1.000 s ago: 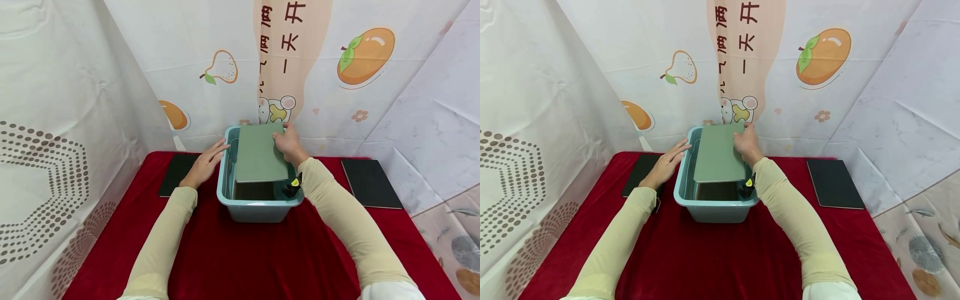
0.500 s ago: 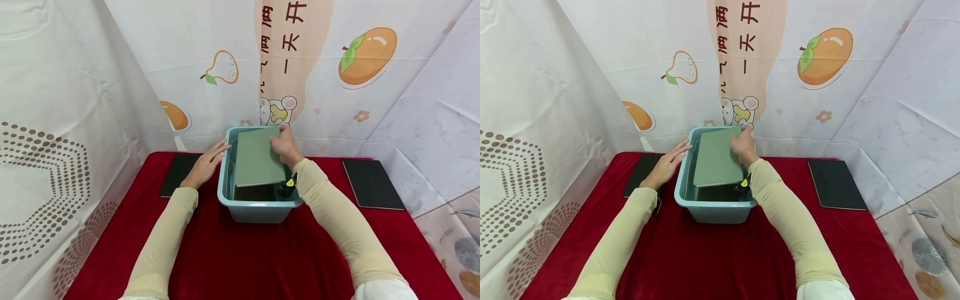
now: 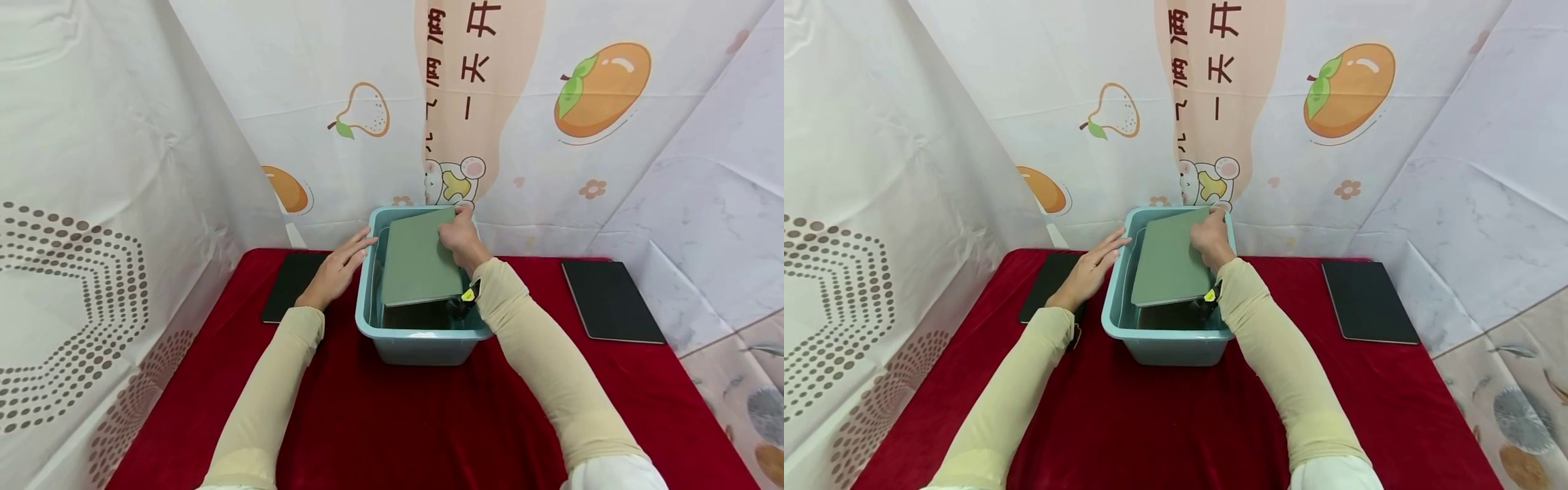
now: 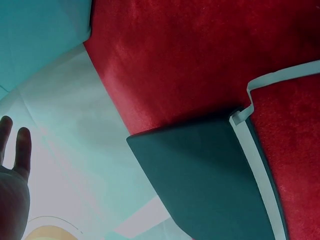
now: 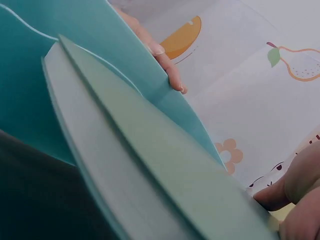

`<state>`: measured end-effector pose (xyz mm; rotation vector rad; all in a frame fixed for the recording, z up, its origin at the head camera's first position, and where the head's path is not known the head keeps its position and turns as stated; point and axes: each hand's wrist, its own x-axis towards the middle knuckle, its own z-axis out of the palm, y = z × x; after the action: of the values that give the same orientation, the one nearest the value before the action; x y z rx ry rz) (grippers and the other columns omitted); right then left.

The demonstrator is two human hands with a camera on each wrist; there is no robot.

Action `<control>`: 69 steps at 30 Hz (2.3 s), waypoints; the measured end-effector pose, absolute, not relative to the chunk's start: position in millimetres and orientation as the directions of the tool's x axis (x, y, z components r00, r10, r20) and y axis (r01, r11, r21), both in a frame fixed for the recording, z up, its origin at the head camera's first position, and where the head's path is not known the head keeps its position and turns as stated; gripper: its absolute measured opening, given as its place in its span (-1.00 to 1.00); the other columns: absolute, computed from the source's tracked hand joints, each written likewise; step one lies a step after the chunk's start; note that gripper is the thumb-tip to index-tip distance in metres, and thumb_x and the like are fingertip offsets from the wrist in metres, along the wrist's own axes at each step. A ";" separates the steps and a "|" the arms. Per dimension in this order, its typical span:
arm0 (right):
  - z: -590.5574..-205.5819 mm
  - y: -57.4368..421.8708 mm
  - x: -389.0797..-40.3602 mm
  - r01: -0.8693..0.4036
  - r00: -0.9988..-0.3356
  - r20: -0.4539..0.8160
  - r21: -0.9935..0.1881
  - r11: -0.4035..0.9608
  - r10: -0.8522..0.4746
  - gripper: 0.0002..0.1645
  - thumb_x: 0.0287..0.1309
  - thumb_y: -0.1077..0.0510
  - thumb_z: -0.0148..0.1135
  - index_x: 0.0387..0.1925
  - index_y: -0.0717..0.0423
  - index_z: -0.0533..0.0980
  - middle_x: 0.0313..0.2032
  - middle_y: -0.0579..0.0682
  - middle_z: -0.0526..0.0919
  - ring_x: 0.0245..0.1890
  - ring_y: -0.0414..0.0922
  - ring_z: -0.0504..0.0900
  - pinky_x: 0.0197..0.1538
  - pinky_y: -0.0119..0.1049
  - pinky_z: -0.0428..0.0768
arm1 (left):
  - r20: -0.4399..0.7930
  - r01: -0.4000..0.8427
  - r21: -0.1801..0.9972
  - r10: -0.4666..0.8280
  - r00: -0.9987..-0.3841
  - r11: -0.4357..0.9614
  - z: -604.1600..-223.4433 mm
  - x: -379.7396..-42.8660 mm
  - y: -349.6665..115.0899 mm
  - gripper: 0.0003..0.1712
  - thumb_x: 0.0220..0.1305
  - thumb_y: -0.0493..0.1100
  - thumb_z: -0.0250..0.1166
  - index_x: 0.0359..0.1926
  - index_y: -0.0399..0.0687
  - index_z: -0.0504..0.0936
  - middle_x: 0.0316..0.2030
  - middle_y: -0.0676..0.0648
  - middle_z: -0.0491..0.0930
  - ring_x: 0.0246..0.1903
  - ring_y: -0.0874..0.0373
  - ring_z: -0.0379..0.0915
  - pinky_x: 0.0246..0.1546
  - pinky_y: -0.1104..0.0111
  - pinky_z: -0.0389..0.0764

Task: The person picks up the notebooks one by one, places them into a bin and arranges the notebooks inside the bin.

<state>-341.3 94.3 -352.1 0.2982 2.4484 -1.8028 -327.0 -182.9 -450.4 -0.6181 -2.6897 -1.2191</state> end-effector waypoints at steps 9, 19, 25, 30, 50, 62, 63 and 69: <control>-358.3 89.7 -345.5 0.245 -0.969 -0.226 -0.938 0.245 0.102 -0.22 0.38 0.38 -0.17 0.54 0.16 -0.15 0.46 0.27 0.17 0.33 0.10 0.23 0.49 0.03 0.24 | 0.269 0.412 0.684 0.317 -0.909 0.602 -451.5 -326.4 -182.9 -0.54 0.56 0.36 -0.18 0.40 0.83 0.27 0.53 0.52 0.02 0.59 0.23 -0.01 0.54 -0.19 0.12; -364.9 90.3 -348.6 0.279 -0.960 -0.268 -0.925 0.257 0.078 -0.22 0.44 0.34 -0.24 0.56 0.05 -0.23 0.48 0.32 0.14 0.35 0.14 0.26 0.47 0.12 0.26 | 0.303 0.451 0.668 0.338 -0.891 0.592 -449.4 -326.0 -183.6 -0.54 0.59 0.30 -0.17 0.41 0.70 0.34 0.56 0.41 0.07 0.58 0.22 0.01 0.56 -0.09 0.14; -370.8 92.9 -349.0 0.301 -0.954 -0.293 -0.915 0.270 0.067 -0.21 0.45 0.31 -0.25 0.57 0.06 -0.26 0.47 0.34 0.13 0.40 0.15 0.24 0.50 0.14 0.25 | 0.302 0.445 0.675 0.330 -0.894 0.588 -450.4 -327.1 -183.9 -0.54 0.58 0.33 -0.17 0.41 0.75 0.32 0.54 0.49 0.05 0.58 0.26 0.00 0.56 -0.11 0.13; -376.2 94.1 -349.4 0.285 -0.958 -0.277 -0.917 0.278 0.071 -0.26 0.45 0.30 -0.25 0.55 0.09 -0.21 0.42 0.34 0.20 0.30 0.13 0.28 0.47 0.09 0.28 | 0.299 0.441 0.687 0.329 -0.896 0.578 -452.8 -329.1 -184.3 -0.53 0.57 0.35 -0.18 0.41 0.78 0.30 0.54 0.50 0.04 0.58 0.29 -0.02 0.56 -0.13 0.11; -385.3 84.0 -342.2 0.241 -0.965 -0.261 -0.877 0.416 0.009 -0.22 0.48 0.29 -0.25 0.58 0.12 -0.27 0.10 0.40 0.46 0.14 0.17 0.47 0.45 0.15 0.37 | 0.294 0.436 0.682 0.325 -0.899 0.587 -450.8 -324.3 -184.3 -0.50 0.58 0.32 -0.18 0.44 0.66 0.32 0.55 0.48 0.03 0.59 0.26 -0.02 0.56 -0.11 0.12; -384.7 80.5 -337.7 0.275 -0.946 -0.323 -0.835 0.476 -0.020 -0.04 0.47 0.29 -0.25 0.58 0.13 -0.58 0.52 0.41 0.10 0.49 0.21 0.27 0.53 0.09 0.29 | 0.299 0.442 0.681 0.328 -0.896 0.584 -451.6 -324.9 -183.8 -0.52 0.59 0.31 -0.19 0.43 0.70 0.30 0.54 0.49 0.02 0.59 0.27 -0.03 0.57 -0.10 0.12; -384.8 80.4 -337.3 0.276 -0.946 -0.325 -0.832 0.480 -0.019 -0.04 0.48 0.29 -0.24 0.58 0.13 -0.58 0.52 0.41 0.10 0.49 0.21 0.27 0.53 0.08 0.29 | 0.297 0.439 0.681 0.327 -0.897 0.586 -451.7 -325.2 -183.7 -0.52 0.59 0.32 -0.19 0.43 0.71 0.30 0.54 0.51 0.02 0.59 0.27 -0.03 0.57 -0.10 0.12; -387.5 78.5 -337.8 0.276 -0.942 -0.333 -0.831 0.484 -0.035 -0.09 0.49 0.30 -0.27 0.59 0.13 -0.53 0.38 0.46 0.31 0.32 0.23 0.44 0.45 0.05 0.38 | 0.301 0.447 0.673 0.334 -0.893 0.589 -450.3 -325.8 -184.5 -0.52 0.60 0.29 -0.18 0.43 0.67 0.32 0.55 0.47 0.03 0.59 0.26 -0.03 0.57 -0.09 0.13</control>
<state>-337.8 78.5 -387.5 0.2039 2.4282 -1.4419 -325.8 -184.5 -450.3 -0.6602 -2.6710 -1.1914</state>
